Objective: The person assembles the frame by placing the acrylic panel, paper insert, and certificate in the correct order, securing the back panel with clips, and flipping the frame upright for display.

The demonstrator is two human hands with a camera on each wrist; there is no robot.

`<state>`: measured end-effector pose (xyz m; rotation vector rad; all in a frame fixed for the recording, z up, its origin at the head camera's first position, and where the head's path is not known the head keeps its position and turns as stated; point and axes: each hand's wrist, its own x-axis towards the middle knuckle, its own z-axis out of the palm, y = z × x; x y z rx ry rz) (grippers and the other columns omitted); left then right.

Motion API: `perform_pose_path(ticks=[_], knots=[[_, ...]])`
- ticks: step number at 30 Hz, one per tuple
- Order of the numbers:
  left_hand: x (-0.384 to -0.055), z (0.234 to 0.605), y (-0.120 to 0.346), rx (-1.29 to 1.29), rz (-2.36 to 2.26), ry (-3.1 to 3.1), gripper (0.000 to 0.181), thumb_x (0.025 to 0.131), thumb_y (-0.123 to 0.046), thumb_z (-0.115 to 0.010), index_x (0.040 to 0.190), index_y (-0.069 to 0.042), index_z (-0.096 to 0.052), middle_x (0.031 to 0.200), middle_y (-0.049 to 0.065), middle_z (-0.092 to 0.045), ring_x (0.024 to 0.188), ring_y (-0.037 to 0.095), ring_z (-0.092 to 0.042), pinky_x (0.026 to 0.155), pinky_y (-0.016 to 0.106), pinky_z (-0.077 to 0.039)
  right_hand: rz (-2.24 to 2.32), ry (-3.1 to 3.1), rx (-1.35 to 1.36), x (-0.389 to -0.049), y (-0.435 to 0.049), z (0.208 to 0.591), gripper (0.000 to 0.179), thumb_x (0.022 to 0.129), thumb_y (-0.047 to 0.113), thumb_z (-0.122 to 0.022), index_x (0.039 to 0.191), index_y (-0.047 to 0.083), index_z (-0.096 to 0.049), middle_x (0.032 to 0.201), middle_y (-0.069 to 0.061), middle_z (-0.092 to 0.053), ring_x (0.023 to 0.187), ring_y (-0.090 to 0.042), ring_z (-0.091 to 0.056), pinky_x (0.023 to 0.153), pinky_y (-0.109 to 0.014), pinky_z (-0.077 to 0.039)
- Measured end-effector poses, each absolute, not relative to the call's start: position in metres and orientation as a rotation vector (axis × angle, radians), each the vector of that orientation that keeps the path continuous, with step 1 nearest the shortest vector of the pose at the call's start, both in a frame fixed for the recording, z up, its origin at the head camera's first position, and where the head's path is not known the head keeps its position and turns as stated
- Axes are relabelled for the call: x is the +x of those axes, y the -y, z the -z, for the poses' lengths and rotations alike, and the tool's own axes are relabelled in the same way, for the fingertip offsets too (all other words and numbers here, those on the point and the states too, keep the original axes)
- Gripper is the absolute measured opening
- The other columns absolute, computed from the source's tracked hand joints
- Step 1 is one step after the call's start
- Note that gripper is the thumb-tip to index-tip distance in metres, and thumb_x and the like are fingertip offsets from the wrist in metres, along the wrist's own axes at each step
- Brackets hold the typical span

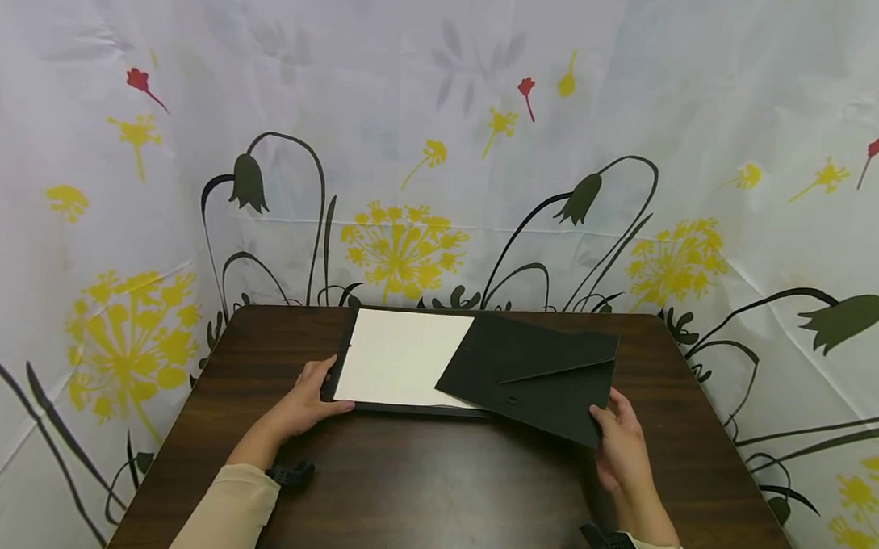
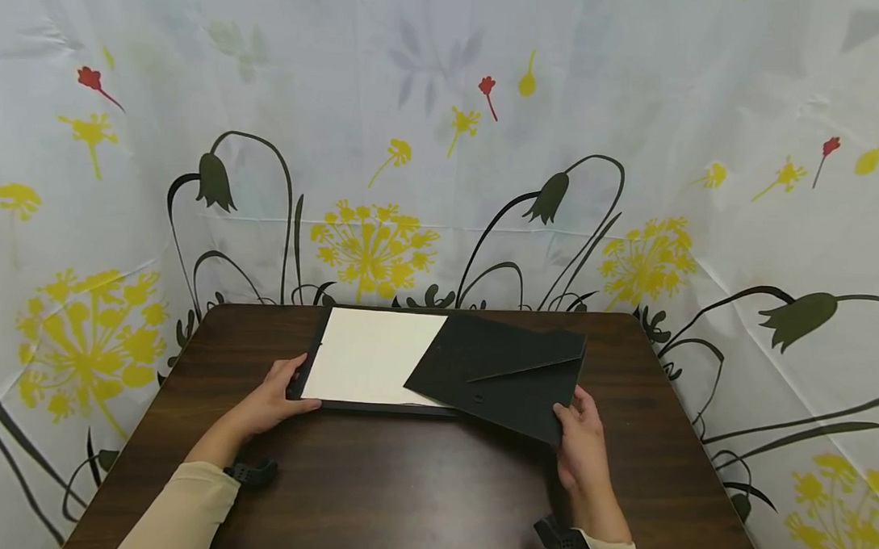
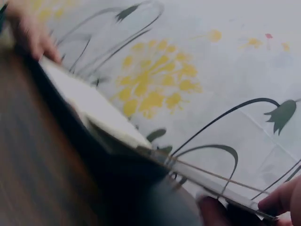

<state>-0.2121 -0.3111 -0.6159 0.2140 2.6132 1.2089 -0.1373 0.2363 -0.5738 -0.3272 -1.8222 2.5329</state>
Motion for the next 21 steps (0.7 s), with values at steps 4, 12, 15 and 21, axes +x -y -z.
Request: perform_pose_path(ticks=[4,12,15,21], knots=[[-0.211,0.615,0.311,0.209,-1.204,-2.608,0.118,0.095,-0.052,-0.084,0.174,-0.004,-0.012,0.169,0.029,-0.018,0.159,0.053,-0.023,0.125,0.076,-0.028,-2.336,2.092,-0.483,-0.136,-0.235,0.571,0.058,0.119,0.019,-0.044,0.171,0.022,-0.019,0.122,-0.005,-0.064,0.09,-0.016,-0.077,0.065,-0.038,-0.067],[-0.211,0.612,0.311,0.197,-1.234,-2.599,0.117,0.094,-0.049,-0.086,0.175,-0.005,-0.013,0.169,0.028,-0.02,0.159,0.052,-0.024,0.126,0.075,-0.027,-2.143,2.155,-0.519,-0.137,-0.237,0.569,0.063,0.117,0.017,-0.047,0.172,0.022,-0.017,0.107,-0.01,-0.066,0.054,-0.017,-0.069,0.041,-0.027,-0.049],[-0.211,0.612,0.311,0.204,-1.224,-2.605,0.118,0.094,-0.05,-0.085,0.175,-0.005,-0.013,0.169,0.028,-0.02,0.158,0.052,-0.025,0.125,0.076,-0.029,-2.151,2.179,-0.537,-0.137,-0.242,0.569,0.064,0.117,0.017,-0.047,0.174,0.023,-0.016,0.106,-0.009,-0.066,0.051,-0.016,-0.067,0.04,-0.025,-0.046],[-0.211,0.614,0.311,0.217,-1.213,-2.615,0.118,0.094,-0.053,-0.084,0.175,-0.007,-0.012,0.167,0.027,-0.023,0.157,0.051,-0.028,0.123,0.075,-0.031,-2.168,2.232,-0.55,-0.14,-0.248,0.569,0.066,0.118,0.02,-0.044,0.176,0.025,-0.012,0.117,-0.012,-0.064,0.054,-0.015,-0.067,0.045,-0.024,-0.048]])
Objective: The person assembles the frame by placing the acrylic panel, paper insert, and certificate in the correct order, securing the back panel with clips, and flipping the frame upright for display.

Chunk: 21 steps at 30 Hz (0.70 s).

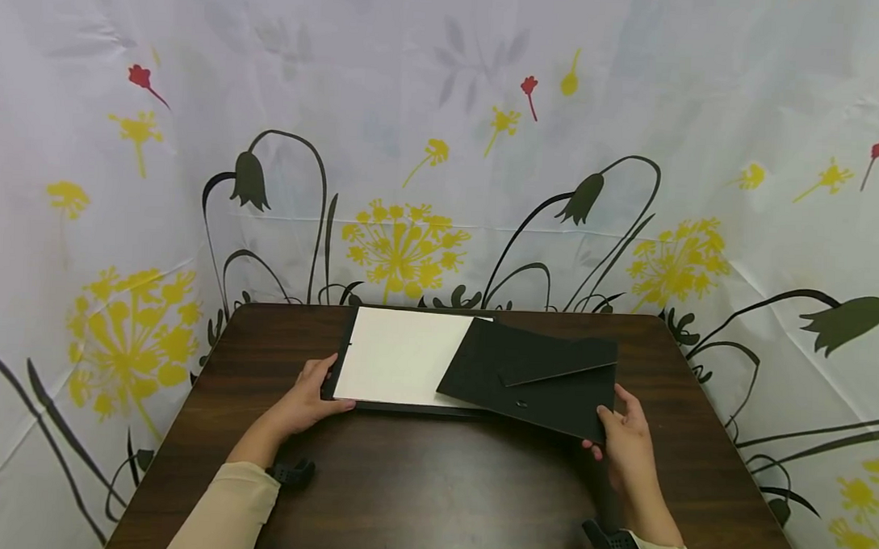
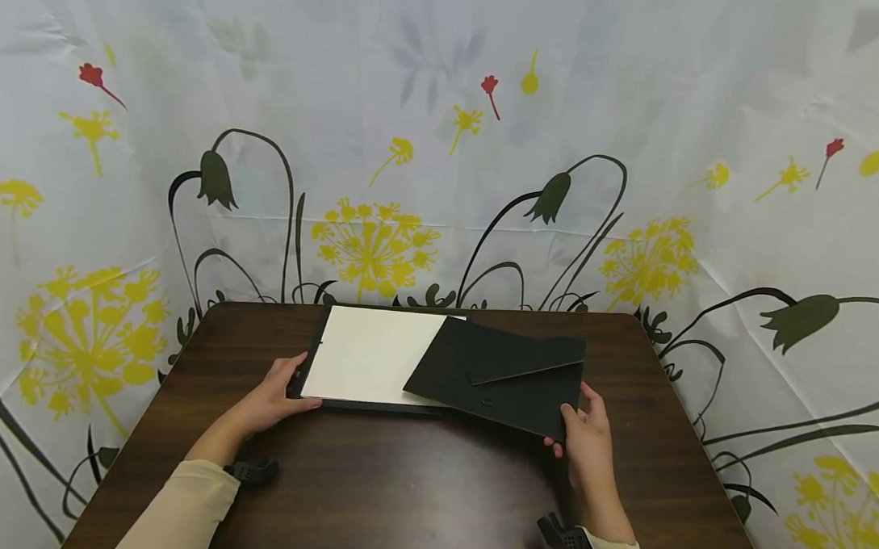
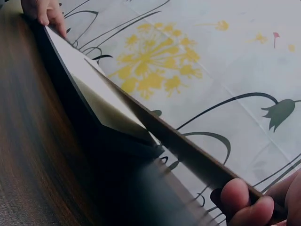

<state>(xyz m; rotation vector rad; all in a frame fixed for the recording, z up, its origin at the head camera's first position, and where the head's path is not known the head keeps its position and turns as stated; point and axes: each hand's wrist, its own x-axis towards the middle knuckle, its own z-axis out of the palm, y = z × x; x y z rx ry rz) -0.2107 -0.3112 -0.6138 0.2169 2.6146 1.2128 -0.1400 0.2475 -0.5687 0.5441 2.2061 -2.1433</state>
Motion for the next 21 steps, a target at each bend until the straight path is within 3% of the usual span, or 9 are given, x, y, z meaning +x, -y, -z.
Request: perform_pose_path(ticks=[11,17,21], knots=[[-0.21,0.614,0.311,0.21,-1.213,-2.605,0.118,0.094,-0.052,-0.085,0.175,-0.006,-0.013,0.167,0.027,-0.022,0.157,0.051,-0.027,0.124,0.075,-0.03,2.046,-2.246,0.558,-0.159,-0.248,0.572,0.066,0.118,0.024,-0.046,0.176,0.034,-0.017,0.127,-0.016,-0.061,0.056,-0.015,-0.066,0.051,-0.026,-0.05],[-0.21,0.614,0.311,0.199,-1.207,-2.606,0.119,0.093,-0.053,-0.085,0.175,-0.006,-0.013,0.168,0.027,-0.021,0.159,0.051,-0.025,0.125,0.076,-0.028,2.04,-2.248,0.487,-0.174,-0.243,0.573,0.065,0.119,0.023,-0.043,0.177,0.034,-0.014,0.145,-0.021,-0.055,0.079,-0.019,-0.068,0.061,-0.032,-0.061],[-0.211,0.613,0.311,0.206,-1.211,-2.609,0.118,0.094,-0.053,-0.085,0.175,-0.007,-0.013,0.168,0.027,-0.022,0.158,0.051,-0.027,0.124,0.075,-0.03,2.037,-2.271,0.428,-0.183,-0.234,0.57,0.064,0.12,0.024,-0.042,0.176,0.035,-0.014,0.144,-0.022,-0.056,0.084,-0.022,-0.067,0.063,-0.032,-0.061]])
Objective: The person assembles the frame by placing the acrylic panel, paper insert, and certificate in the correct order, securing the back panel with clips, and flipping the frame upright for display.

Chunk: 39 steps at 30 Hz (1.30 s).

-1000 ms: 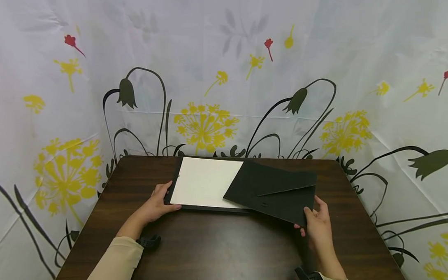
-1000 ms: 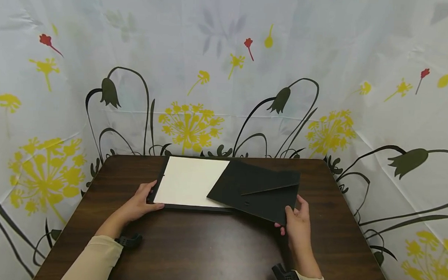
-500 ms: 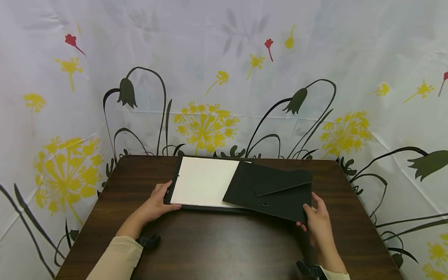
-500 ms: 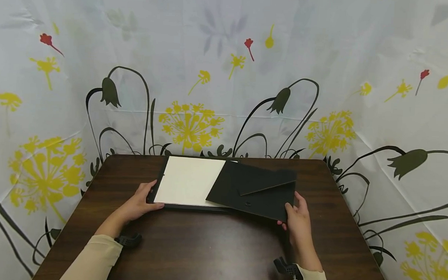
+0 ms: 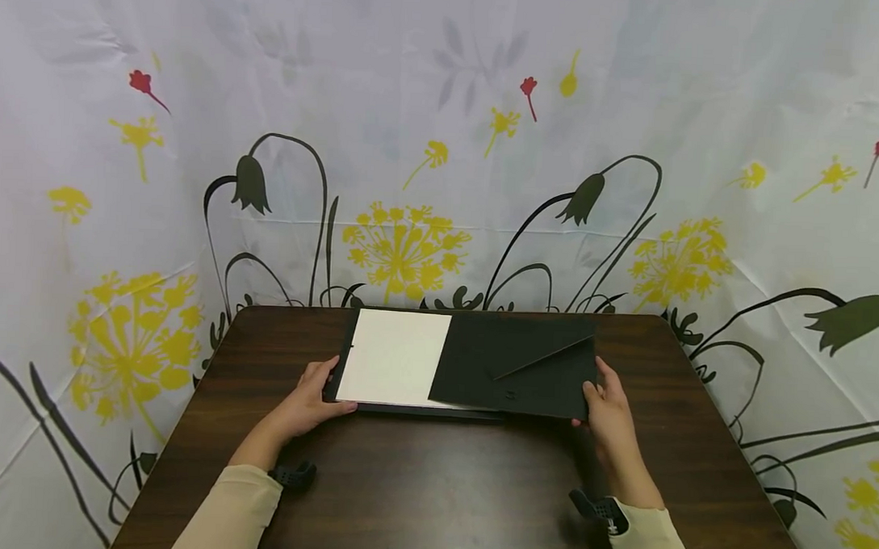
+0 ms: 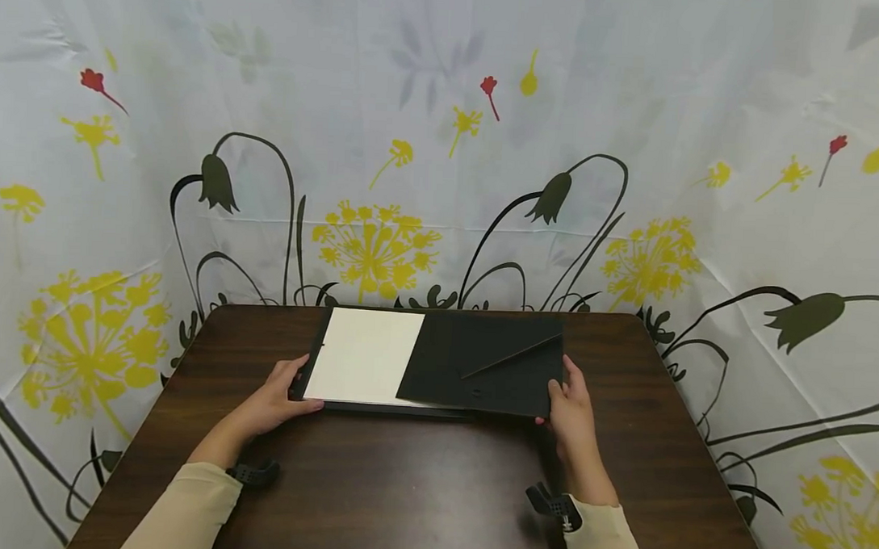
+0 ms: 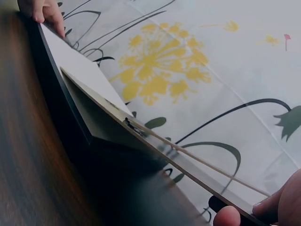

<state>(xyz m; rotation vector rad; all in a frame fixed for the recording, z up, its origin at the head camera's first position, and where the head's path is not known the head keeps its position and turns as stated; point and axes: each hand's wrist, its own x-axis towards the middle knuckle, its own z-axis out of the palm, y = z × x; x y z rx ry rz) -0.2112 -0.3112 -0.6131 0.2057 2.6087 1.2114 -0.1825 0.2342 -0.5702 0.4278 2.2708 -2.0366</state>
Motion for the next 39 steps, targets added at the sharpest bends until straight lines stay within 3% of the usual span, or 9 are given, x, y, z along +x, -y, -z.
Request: perform_pose_path(ticks=[5,14,31,39], knots=[[-0.211,0.613,0.311,0.207,-1.21,-2.613,0.118,0.093,-0.054,-0.085,0.175,-0.007,-0.014,0.166,0.026,-0.025,0.156,0.05,-0.031,0.124,0.074,-0.032,2.033,-2.287,0.37,-0.191,-0.221,0.569,0.063,0.12,0.023,-0.042,0.176,0.033,-0.015,0.141,-0.022,-0.057,0.088,-0.024,-0.065,0.063,-0.034,-0.06],[-0.212,0.614,0.311,0.209,-1.224,-2.615,0.117,0.094,-0.052,-0.086,0.175,-0.007,-0.014,0.165,0.026,-0.027,0.154,0.048,-0.035,0.123,0.072,-0.034,2.084,-2.249,0.403,-0.205,-0.195,0.572,0.051,0.119,0.021,-0.044,0.168,0.024,-0.028,0.123,-0.015,-0.064,0.076,-0.02,-0.067,0.058,-0.03,-0.057],[-0.212,0.611,0.309,0.197,-1.253,-2.602,0.117,0.093,-0.05,-0.087,0.175,-0.007,-0.015,0.167,0.025,-0.024,0.155,0.048,-0.033,0.125,0.072,-0.031,2.119,-2.197,0.329,-0.22,-0.148,0.579,0.047,0.119,0.021,-0.043,0.165,0.026,-0.033,0.125,-0.019,-0.064,0.079,-0.021,-0.065,0.059,-0.029,-0.055],[-0.21,0.612,0.31,0.201,-1.231,-2.629,0.118,0.093,-0.049,-0.087,0.174,-0.005,-0.015,0.162,0.027,-0.029,0.15,0.047,-0.038,0.124,0.071,-0.033,2.078,-2.234,0.296,-0.221,-0.126,0.583,0.051,0.118,0.017,-0.045,0.167,0.025,-0.034,0.11,-0.011,-0.056,0.074,-0.02,-0.057,0.059,-0.029,-0.055]])
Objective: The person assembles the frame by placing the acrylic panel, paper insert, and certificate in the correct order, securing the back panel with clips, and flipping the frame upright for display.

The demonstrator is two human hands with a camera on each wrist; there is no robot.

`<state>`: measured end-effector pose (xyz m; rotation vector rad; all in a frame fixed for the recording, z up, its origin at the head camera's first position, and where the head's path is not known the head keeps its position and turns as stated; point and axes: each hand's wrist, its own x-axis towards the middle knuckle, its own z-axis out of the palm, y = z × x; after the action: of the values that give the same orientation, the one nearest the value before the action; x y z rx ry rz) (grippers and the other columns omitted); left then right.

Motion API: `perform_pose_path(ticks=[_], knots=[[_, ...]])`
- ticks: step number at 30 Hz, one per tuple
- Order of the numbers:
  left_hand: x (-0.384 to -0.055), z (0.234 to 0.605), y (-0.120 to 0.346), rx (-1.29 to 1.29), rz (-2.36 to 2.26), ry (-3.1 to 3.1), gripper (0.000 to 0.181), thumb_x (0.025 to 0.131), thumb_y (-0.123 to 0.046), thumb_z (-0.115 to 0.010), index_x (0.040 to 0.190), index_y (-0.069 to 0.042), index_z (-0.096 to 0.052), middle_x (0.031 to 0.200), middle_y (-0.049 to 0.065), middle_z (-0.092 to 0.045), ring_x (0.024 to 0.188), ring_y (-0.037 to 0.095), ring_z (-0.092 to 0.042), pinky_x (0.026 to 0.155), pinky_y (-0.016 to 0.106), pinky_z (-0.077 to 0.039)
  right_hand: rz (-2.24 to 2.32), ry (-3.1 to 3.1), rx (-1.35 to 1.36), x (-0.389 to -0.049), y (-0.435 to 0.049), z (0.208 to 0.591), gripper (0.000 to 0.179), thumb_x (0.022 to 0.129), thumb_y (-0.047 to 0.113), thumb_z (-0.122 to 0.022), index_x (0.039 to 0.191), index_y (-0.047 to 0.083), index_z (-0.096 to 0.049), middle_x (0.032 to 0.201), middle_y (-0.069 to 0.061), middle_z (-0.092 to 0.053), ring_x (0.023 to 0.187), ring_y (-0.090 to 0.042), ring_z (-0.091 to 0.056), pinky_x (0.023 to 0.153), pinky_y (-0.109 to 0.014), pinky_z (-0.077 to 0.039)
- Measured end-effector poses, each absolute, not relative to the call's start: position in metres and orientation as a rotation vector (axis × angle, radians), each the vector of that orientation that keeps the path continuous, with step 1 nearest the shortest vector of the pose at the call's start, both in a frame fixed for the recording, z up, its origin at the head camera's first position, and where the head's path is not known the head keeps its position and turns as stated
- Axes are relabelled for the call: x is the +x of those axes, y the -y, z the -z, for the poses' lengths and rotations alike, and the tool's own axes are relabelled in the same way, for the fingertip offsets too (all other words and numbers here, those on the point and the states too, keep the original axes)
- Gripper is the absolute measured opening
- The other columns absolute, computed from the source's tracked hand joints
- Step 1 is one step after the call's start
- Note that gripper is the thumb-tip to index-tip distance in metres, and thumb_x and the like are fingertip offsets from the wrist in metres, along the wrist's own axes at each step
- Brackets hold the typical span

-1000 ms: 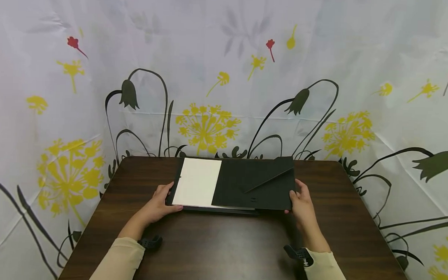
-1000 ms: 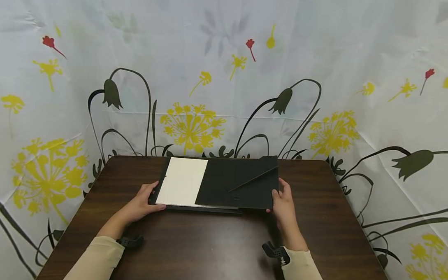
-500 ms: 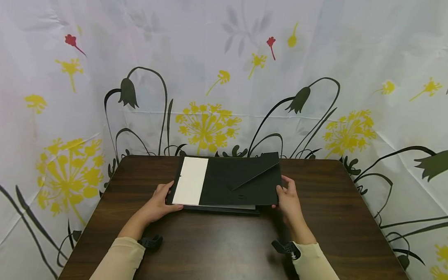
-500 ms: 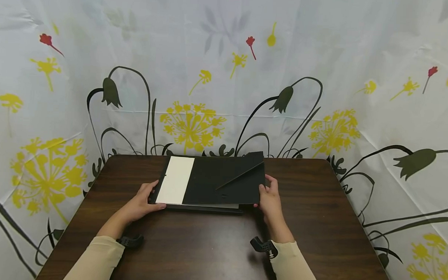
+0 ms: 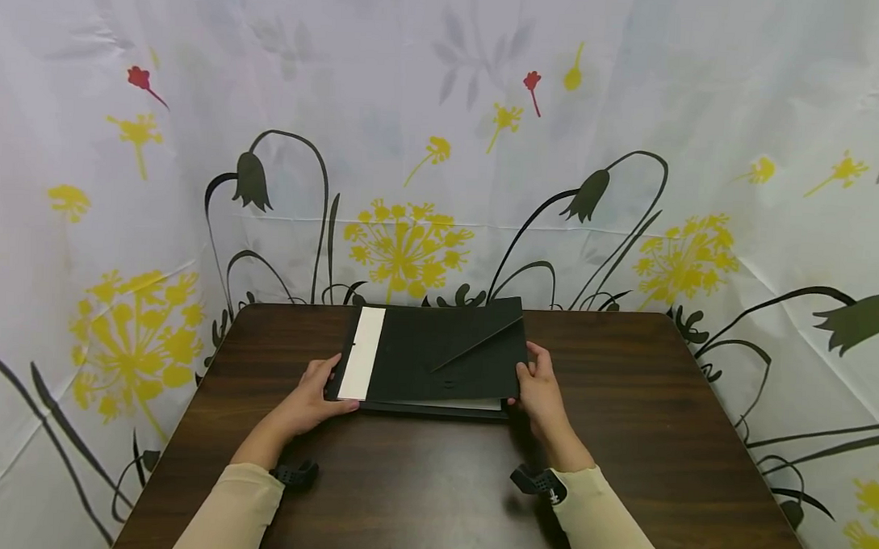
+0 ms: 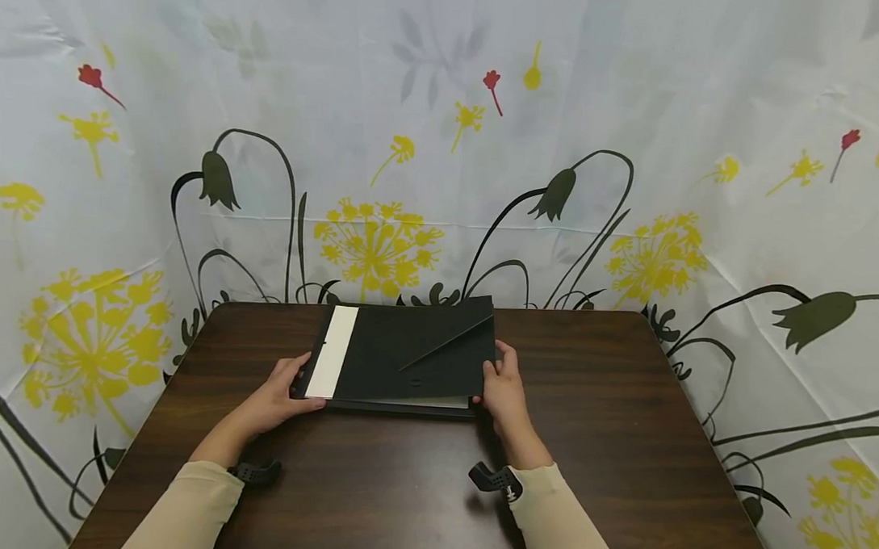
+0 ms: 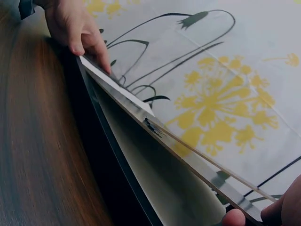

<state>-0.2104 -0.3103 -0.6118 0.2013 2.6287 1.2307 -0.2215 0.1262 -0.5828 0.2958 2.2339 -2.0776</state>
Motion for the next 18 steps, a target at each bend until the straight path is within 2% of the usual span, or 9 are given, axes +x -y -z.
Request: perform_pose_path(ticks=[7,14,18], knots=[[-0.211,0.613,0.312,0.222,-1.23,-2.643,0.117,0.092,-0.048,-0.088,0.174,-0.004,-0.016,0.161,0.027,-0.03,0.148,0.046,-0.039,0.123,0.071,-0.034,2.069,-2.234,0.279,-0.223,-0.114,0.585,0.054,0.117,0.014,-0.046,0.168,0.025,-0.032,0.103,-0.006,-0.045,0.068,-0.017,-0.047,0.059,-0.029,-0.054],[-0.211,0.614,0.312,0.223,-1.252,-2.631,0.116,0.093,-0.046,-0.088,0.174,-0.004,-0.016,0.161,0.026,-0.03,0.148,0.046,-0.038,0.122,0.071,-0.035,2.137,-2.199,0.301,-0.224,-0.102,0.584,0.042,0.116,0.01,-0.046,0.155,0.005,-0.032,0.128,-0.02,-0.06,0.073,-0.018,-0.059,0.058,-0.029,-0.057],[-0.211,0.614,0.312,0.235,-1.258,-2.641,0.117,0.092,-0.047,-0.088,0.174,-0.002,-0.017,0.159,0.026,-0.031,0.145,0.045,-0.04,0.121,0.069,-0.035,2.129,-2.207,0.284,-0.224,-0.099,0.584,0.042,0.115,0.008,-0.048,0.153,0.004,-0.032,0.125,-0.021,-0.059,0.067,-0.017,-0.056,0.056,-0.028,-0.056]])
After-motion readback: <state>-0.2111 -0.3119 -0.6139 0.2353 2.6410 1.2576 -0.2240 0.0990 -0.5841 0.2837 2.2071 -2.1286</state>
